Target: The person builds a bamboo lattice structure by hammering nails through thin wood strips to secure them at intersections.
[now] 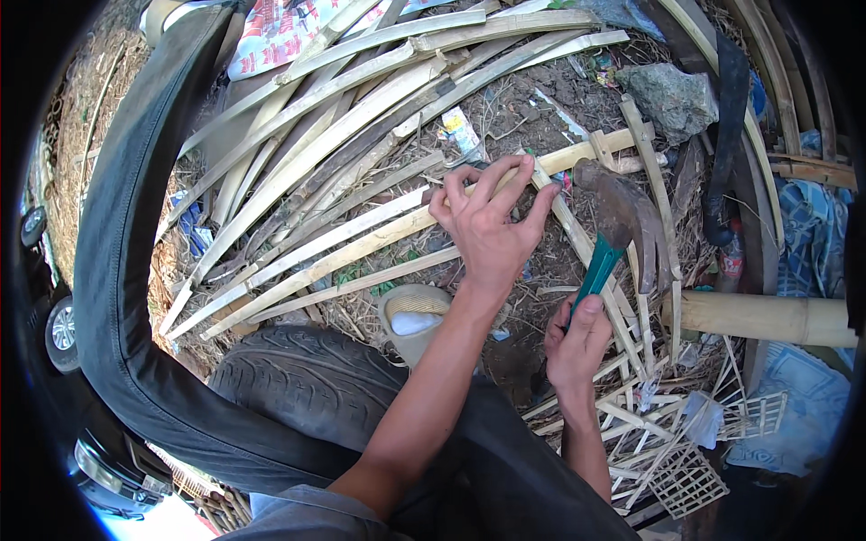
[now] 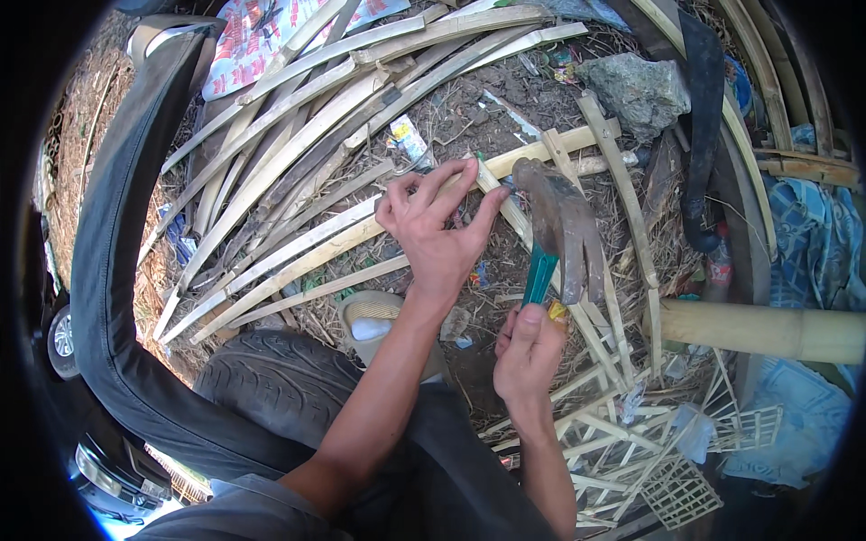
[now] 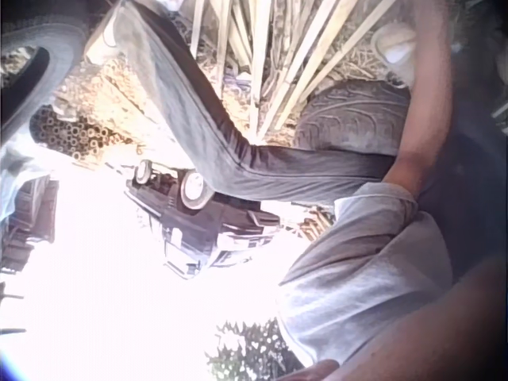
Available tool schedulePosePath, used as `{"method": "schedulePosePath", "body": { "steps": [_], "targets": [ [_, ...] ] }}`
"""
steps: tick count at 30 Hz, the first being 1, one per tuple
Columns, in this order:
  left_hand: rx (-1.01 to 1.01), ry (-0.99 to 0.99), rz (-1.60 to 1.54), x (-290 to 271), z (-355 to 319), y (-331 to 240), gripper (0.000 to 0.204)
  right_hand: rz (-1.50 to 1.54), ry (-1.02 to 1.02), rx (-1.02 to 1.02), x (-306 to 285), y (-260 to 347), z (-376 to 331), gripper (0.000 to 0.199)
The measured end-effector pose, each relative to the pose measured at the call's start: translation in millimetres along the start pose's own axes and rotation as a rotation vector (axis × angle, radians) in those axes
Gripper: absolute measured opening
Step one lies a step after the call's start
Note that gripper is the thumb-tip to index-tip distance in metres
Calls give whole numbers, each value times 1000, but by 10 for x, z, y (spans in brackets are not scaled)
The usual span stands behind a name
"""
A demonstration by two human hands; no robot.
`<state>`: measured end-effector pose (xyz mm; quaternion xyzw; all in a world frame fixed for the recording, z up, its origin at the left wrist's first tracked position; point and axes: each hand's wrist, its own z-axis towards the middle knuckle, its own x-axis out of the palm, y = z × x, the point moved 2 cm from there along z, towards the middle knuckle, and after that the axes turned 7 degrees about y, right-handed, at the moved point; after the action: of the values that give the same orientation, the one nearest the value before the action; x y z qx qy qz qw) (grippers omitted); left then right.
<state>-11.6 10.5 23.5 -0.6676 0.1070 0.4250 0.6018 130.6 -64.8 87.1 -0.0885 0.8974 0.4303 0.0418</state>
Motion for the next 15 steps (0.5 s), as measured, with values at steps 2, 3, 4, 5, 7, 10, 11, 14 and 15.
{"method": "schedulePosePath", "body": {
  "steps": [2, 3, 4, 5, 7, 10, 11, 14, 15],
  "targets": [
    [14, -15, 36, 1, 13, -30, 36, -7, -7, -26, -33, -86, -27, 61],
    [-19, 9, 24, -19, 7, -8, 39, -119, 26, -39, -52, -80, 9, 60],
    [-52, 32, 13, -35, 1, 22, 41, -230, 61, -53, -28, -60, 43, 59],
    [-63, 38, -7, -44, -4, 62, 42, -250, 70, 11, 4, -27, 68, 59],
    [-67, 40, -19, -18, -9, 30, 42, -172, 54, -13, -30, -81, 22, 59],
    [-85, 71, -24, -16, -13, 7, 42, -78, 31, -100, -72, -94, 6, 61],
    [-87, 69, -40, -19, 8, 23, 41, -215, 64, -32, -72, -95, 85, 59],
    [-69, 16, -66, -55, 82, 26, 39, -296, 66, -46, -1, 7, 152, 62],
    [-70, 29, -83, -50, 66, 14, 39, -171, 56, -130, -7, 66, 88, 61]
  ]
}}
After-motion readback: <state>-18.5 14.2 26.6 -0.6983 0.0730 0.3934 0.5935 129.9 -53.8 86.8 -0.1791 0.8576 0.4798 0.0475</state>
